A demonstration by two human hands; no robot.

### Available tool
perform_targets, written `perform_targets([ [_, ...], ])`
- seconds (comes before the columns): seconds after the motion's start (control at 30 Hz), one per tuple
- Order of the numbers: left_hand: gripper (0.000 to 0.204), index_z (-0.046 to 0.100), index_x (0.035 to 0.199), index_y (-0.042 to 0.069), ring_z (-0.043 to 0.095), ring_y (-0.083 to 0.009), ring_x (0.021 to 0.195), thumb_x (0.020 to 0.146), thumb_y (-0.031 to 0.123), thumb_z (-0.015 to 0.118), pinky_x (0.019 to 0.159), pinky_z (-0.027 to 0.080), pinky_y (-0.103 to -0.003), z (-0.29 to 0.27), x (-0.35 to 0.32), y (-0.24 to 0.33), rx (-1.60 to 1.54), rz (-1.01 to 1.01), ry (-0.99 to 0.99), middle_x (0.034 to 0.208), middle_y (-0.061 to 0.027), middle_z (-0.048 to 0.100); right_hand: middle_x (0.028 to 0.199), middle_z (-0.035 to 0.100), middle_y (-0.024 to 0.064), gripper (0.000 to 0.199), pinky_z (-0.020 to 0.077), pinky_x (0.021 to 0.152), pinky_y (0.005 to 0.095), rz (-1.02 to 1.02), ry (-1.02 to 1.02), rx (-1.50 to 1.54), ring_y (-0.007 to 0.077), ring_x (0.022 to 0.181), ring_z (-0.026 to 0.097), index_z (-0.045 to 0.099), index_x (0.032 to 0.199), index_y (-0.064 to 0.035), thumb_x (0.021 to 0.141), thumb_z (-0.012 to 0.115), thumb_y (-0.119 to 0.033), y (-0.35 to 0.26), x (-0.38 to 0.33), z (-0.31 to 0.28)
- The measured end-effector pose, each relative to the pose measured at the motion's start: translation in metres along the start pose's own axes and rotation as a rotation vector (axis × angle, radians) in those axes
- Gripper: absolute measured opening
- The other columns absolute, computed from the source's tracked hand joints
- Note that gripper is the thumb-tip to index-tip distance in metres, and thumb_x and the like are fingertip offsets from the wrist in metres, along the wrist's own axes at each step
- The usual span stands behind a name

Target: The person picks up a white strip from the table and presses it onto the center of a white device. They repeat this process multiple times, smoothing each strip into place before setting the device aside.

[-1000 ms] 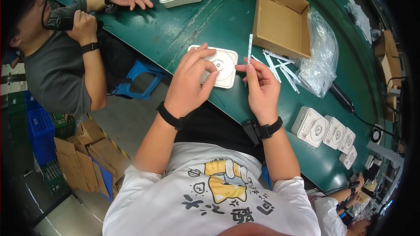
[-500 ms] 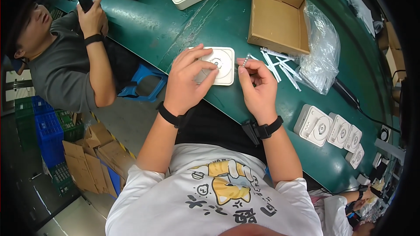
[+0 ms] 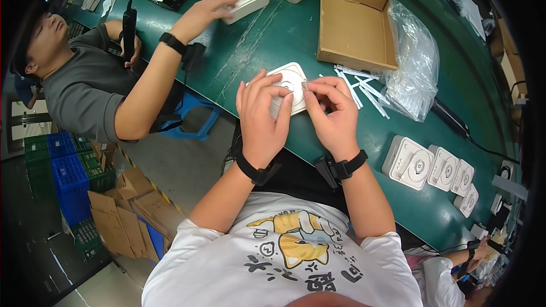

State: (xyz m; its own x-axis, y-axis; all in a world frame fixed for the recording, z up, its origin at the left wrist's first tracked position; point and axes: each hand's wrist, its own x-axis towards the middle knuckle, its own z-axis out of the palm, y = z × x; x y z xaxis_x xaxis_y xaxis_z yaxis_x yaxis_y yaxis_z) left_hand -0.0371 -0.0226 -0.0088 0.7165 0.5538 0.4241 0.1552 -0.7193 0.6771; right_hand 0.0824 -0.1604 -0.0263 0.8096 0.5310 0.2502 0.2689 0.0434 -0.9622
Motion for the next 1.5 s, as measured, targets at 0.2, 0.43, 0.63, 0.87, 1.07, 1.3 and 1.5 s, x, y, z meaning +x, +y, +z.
perform_targets([
  [0.2, 0.013, 0.086, 0.114, 0.012, 0.07, -0.0381, 0.149, 0.102, 0.013, 0.091, 0.135, 0.042, -0.055, -0.032, 0.027, -0.001, 0.034, -0.019, -0.189, 0.152, -0.0125, 0.078, 0.121, 0.078, 0.0015, 0.017, 0.0501, 0.075, 0.0213, 0.1, 0.037, 0.033, 0.0032, 0.09, 0.065, 0.089, 0.125, -0.0042, 0.108, 0.088, -0.004, 0.001, 0.001, -0.002],
  [0.43, 0.016, 0.091, 0.107, 0.006, 0.077, -0.0373, 0.137, 0.092, 0.007, 0.098, 0.115, 0.06, -0.046, -0.029, 0.037, -0.016, -0.204, 0.022, -0.231, 0.148, -0.0181, 0.078, 0.101, 0.076, -0.0038, 0.013, 0.0488, 0.074, 0.0202, 0.243, 0.034, 0.064, 0.0012, 0.084, 0.059, 0.087, 0.12, -0.0028, 0.108, 0.087, -0.004, -0.012, 0.001, 0.0],
  [0.63, 0.016, 0.091, 0.106, 0.008, 0.076, -0.0381, 0.132, 0.091, 0.009, 0.097, 0.111, 0.061, -0.047, -0.013, 0.027, 0.006, -0.037, 0.031, -0.126, 0.145, -0.017, 0.079, 0.106, 0.076, -0.0045, 0.01, 0.0466, 0.073, 0.0178, 0.167, 0.074, 0.126, 0.0001, 0.083, 0.057, 0.084, 0.117, -0.0021, 0.108, 0.086, -0.003, -0.013, 0.004, -0.001],
  [0.87, 0.016, 0.09, 0.105, 0.011, 0.074, -0.0386, 0.128, 0.09, 0.01, 0.095, 0.107, 0.061, -0.049, 0.0, 0.028, 0.008, -0.081, 0.043, -0.038, 0.144, -0.0143, 0.08, 0.118, 0.077, 0.0, 0.02, 0.0515, 0.078, 0.0172, 0.242, 0.071, 0.305, 0.001, 0.092, 0.064, 0.078, 0.126, 0.0006, 0.108, 0.085, 0.002, -0.005, 0.004, -0.004],
  [1.07, 0.018, 0.092, 0.108, 0.011, 0.074, -0.0371, 0.137, 0.091, 0.006, 0.095, 0.116, 0.059, -0.047, -0.005, 0.034, 0.002, -0.076, 0.146, -0.127, 0.149, -0.0126, 0.08, 0.12, 0.078, 0.0021, 0.025, 0.0579, 0.088, 0.0199, 0.259, 0.043, 0.429, 0.0047, 0.099, 0.072, 0.074, 0.133, 0.001, 0.109, 0.082, 0.004, 0.005, 0.006, -0.007],
  [1.3, 0.019, 0.091, 0.104, 0.012, 0.074, -0.0368, 0.138, 0.087, 0.008, 0.098, 0.116, 0.059, -0.047, -0.002, 0.035, -0.005, -0.143, 0.152, -0.138, 0.147, -0.0108, 0.082, 0.117, 0.079, 0.0027, 0.024, 0.0581, 0.088, 0.0234, 0.344, 0.037, 0.51, 0.0062, 0.097, 0.072, 0.075, 0.132, -0.0007, 0.109, 0.081, 0.003, -0.008, 0.014, -0.017],
  [1.5, 0.021, 0.089, 0.099, 0.013, 0.076, -0.0356, 0.133, 0.082, 0.009, 0.1, 0.11, 0.062, -0.047, 0.005, 0.028, 0.004, -0.114, 0.192, -0.036, 0.139, -0.0066, 0.084, 0.112, 0.079, 0.0017, 0.023, 0.0571, 0.087, 0.0241, 0.346, -0.024, 0.476, 0.0062, 0.096, 0.071, 0.076, 0.128, -0.0018, 0.107, 0.083, 0.003, -0.008, 0.01, -0.018],
])
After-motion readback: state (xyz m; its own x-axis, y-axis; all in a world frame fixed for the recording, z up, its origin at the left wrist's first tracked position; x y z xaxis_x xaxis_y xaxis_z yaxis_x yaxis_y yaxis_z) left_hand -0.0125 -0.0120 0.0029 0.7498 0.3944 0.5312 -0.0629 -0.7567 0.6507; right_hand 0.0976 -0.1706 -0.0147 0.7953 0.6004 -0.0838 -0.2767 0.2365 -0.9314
